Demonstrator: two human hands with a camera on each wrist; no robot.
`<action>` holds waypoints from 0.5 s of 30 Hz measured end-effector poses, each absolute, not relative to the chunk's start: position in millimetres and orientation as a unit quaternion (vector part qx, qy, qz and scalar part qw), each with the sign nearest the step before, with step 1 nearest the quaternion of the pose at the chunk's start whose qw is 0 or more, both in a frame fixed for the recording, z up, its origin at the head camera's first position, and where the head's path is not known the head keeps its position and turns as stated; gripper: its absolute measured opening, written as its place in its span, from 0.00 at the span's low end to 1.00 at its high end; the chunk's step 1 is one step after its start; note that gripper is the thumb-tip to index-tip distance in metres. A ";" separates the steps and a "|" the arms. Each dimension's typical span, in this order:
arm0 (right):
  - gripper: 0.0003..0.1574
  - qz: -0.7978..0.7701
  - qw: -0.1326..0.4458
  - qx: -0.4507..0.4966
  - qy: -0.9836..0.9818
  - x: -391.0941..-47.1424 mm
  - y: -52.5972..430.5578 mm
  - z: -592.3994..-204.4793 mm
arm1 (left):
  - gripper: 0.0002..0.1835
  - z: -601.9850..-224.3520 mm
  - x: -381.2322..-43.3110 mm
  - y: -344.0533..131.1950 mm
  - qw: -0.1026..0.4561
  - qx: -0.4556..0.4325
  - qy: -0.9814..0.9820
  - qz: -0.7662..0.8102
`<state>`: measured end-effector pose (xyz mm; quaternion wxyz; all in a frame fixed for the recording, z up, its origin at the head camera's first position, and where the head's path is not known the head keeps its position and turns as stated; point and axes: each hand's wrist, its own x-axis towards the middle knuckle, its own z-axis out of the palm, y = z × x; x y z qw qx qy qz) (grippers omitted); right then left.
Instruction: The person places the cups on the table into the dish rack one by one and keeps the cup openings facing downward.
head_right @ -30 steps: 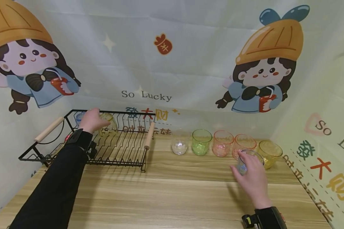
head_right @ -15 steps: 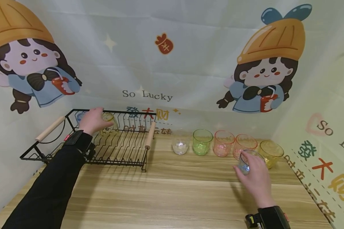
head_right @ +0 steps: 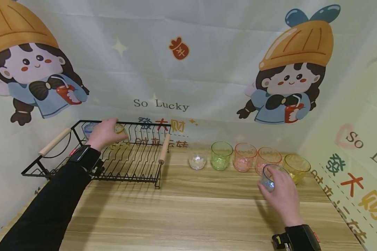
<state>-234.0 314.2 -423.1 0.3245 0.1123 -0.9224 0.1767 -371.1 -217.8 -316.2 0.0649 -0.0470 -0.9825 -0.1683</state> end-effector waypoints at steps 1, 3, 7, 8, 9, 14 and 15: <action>0.41 0.175 0.322 0.113 -0.924 -234.3 315.0 -423.6 | 0.42 -315.7 -370.2 -217.6 0.062 -0.050 -0.982 -0.170; 0.42 0.170 0.317 0.113 -0.926 -234.3 316.1 -423.6 | 0.42 -313.9 -367.9 -215.8 0.055 -0.057 -0.981 -0.177; 0.42 0.160 0.310 0.111 -0.931 -234.6 318.2 -423.8 | 0.44 -311.3 -364.2 -212.1 0.041 -0.069 -0.978 -0.190; 0.42 0.158 0.309 0.110 -0.931 -234.7 318.6 -423.7 | 0.44 -311.1 -363.3 -211.1 0.038 -0.072 -0.978 -0.193; 0.42 0.156 0.306 0.110 -0.933 -235.0 319.1 -423.9 | 0.44 -311.3 -362.6 -210.3 0.037 -0.077 -0.977 -0.196; 0.42 0.145 0.288 0.109 -0.940 -236.8 320.6 -424.4 | 0.44 -312.6 -359.8 -207.2 0.044 -0.088 -0.976 -0.195; 0.42 0.142 0.285 0.109 -0.942 -237.0 320.8 -424.4 | 0.45 -312.6 -359.3 -207.0 0.045 -0.089 -0.976 -0.195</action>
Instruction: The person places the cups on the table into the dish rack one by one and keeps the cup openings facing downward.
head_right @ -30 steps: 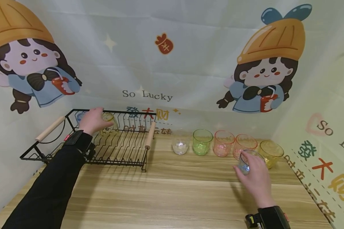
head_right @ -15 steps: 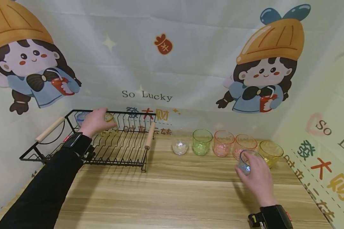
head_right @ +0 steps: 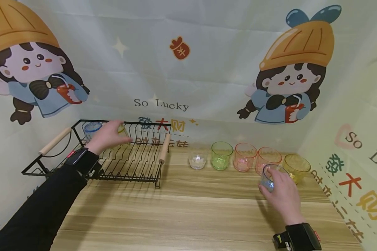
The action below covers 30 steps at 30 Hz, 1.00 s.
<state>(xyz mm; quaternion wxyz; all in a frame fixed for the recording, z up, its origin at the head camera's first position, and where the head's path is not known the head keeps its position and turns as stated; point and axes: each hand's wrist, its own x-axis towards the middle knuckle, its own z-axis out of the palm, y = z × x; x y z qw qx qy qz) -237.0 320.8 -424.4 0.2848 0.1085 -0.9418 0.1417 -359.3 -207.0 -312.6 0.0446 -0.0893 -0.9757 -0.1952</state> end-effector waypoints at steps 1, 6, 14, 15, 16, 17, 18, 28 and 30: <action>0.42 0.140 0.283 0.109 -0.943 -237.3 320.9 -424.2 | 0.45 -312.3 -358.8 -206.8 0.044 -0.089 -0.976 -0.195; 0.41 0.132 0.279 0.112 -0.945 -239.0 321.8 -424.0 | 0.46 -309.1 -356.1 -207.5 0.034 -0.094 -0.975 -0.198; 0.35 0.126 0.260 0.119 -0.950 -241.9 323.8 -424.4 | 0.48 -304.3 -353.5 -207.9 0.030 -0.095 -0.972 -0.213; 0.35 0.124 0.257 0.119 -0.951 -242.4 324.1 -424.6 | 0.48 -304.0 -352.8 -207.9 0.029 -0.096 -0.972 -0.213; 0.34 0.121 0.256 0.120 -0.951 -242.8 324.5 -424.8 | 0.47 -303.6 -352.0 -208.0 0.027 -0.098 -0.971 -0.215; 0.34 0.119 0.255 0.121 -0.952 -243.2 324.8 -425.0 | 0.47 -303.3 -351.4 -208.1 0.026 -0.100 -0.971 -0.216; 0.33 0.116 0.254 0.121 -0.953 -243.4 325.0 -425.2 | 0.47 -302.7 -350.3 -208.0 0.024 -0.102 -0.971 -0.216; 0.28 0.090 0.233 0.119 -0.961 -243.3 324.8 -422.6 | 0.52 -300.7 -345.7 -206.7 0.007 -0.107 -0.972 -0.211; 0.25 0.085 0.230 0.117 -0.962 -243.6 325.1 -422.1 | 0.52 -300.6 -344.6 -205.6 0.005 -0.108 -0.972 -0.210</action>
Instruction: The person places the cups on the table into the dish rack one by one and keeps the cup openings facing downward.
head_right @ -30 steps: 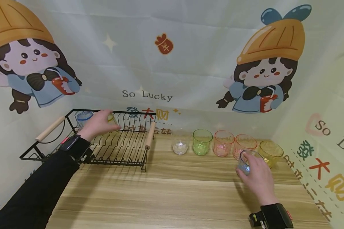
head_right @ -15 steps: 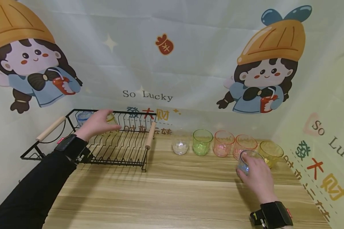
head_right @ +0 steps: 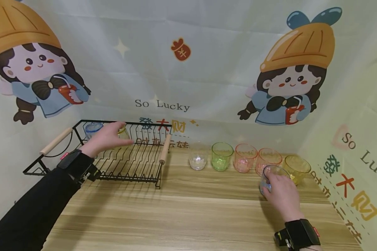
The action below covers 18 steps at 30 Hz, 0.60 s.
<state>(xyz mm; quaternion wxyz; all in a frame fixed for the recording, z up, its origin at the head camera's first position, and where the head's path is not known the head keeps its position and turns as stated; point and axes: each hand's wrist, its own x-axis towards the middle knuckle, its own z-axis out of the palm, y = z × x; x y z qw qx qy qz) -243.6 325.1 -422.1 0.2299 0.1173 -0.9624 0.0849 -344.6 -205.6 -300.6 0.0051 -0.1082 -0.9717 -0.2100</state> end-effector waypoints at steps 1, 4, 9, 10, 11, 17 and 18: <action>0.22 0.081 0.230 0.117 -0.963 -243.9 325.3 -422.2 | 0.51 -300.6 -344.0 -205.1 0.004 -0.107 -0.971 -0.212; 0.14 0.069 0.238 0.119 -0.961 -244.1 325.2 -422.4 | 0.49 -300.6 -341.2 -203.0 0.006 -0.108 -0.971 -0.214; 0.13 0.051 0.271 0.128 -0.953 -244.1 324.2 -423.6 | 0.46 -302.3 -336.7 -198.6 0.011 -0.128 -0.967 -0.221; 0.15 0.048 0.277 0.130 -0.951 -244.1 324.0 -423.9 | 0.45 -302.8 -335.9 -197.7 0.011 -0.133 -0.966 -0.223; 0.17 0.046 0.281 0.131 -0.950 -243.8 323.6 -424.1 | 0.45 -303.3 -334.9 -197.0 0.012 -0.137 -0.965 -0.225; 0.22 0.044 0.301 0.135 -0.943 -240.8 320.2 -422.3 | 0.45 -304.0 -329.2 -193.9 0.014 -0.149 -0.961 -0.234; 0.21 0.045 0.303 0.136 -0.942 -240.4 319.4 -421.5 | 0.44 -303.9 -328.4 -193.5 0.014 -0.150 -0.960 -0.235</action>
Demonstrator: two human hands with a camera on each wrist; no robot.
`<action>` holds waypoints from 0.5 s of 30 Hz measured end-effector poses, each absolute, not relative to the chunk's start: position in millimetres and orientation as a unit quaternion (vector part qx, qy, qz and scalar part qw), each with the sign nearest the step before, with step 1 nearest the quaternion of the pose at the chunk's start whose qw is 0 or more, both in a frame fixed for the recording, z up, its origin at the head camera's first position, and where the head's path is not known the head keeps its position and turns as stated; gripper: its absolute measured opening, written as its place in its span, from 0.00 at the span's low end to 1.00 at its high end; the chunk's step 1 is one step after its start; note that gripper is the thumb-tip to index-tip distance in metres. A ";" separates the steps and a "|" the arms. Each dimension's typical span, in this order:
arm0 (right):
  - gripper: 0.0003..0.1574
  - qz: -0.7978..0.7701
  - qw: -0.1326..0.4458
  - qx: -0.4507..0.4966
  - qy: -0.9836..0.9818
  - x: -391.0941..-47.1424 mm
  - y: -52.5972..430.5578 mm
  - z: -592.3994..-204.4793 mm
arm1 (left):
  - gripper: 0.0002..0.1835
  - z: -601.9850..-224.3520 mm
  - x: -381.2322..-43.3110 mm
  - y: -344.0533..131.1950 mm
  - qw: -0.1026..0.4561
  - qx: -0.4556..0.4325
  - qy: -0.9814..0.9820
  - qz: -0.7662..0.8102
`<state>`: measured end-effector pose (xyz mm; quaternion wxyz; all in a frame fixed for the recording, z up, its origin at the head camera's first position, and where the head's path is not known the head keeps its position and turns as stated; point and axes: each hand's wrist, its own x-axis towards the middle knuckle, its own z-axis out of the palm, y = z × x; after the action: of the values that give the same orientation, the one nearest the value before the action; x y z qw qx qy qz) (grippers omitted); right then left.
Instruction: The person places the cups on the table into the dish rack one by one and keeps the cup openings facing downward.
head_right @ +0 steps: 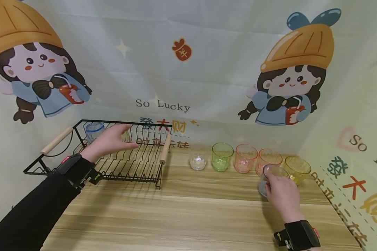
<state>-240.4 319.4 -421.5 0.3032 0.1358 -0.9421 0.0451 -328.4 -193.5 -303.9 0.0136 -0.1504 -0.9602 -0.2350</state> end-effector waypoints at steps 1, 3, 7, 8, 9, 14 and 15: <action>0.20 0.047 0.306 0.137 -0.941 -239.9 318.6 -420.5 | 0.44 -303.7 -327.5 -192.9 0.014 -0.151 -0.960 -0.235; 0.19 0.048 0.310 0.138 -0.940 -239.1 317.0 -418.1 | 0.44 -303.7 -326.5 -192.0 0.013 -0.152 -0.960 -0.236; 0.22 0.052 0.323 0.145 -0.934 -236.7 312.7 -412.9 | 0.45 -304.3 -326.2 -190.1 0.013 -0.152 -0.960 -0.234; 0.23 0.053 0.327 0.147 -0.932 -235.9 311.5 -411.4 | 0.46 -304.7 -326.4 -189.8 0.012 -0.153 -0.960 -0.232; 0.24 0.054 0.331 0.148 -0.930 -235.1 310.1 -409.8 | 0.46 -305.0 -326.7 -189.3 0.013 -0.153 -0.961 -0.232; 0.20 0.063 0.341 0.157 -0.925 -232.8 301.5 -401.4 | 0.48 -305.7 -325.5 -188.0 0.013 -0.157 -0.959 -0.234; 0.19 0.065 0.344 0.160 -0.923 -232.7 299.6 -399.9 | 0.48 -305.5 -324.8 -187.6 0.013 -0.157 -0.959 -0.235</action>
<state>-232.7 299.6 -399.9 0.3436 0.1597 -0.9232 0.0652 -324.8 -187.6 -305.5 0.0134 -0.1571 -0.9592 -0.2349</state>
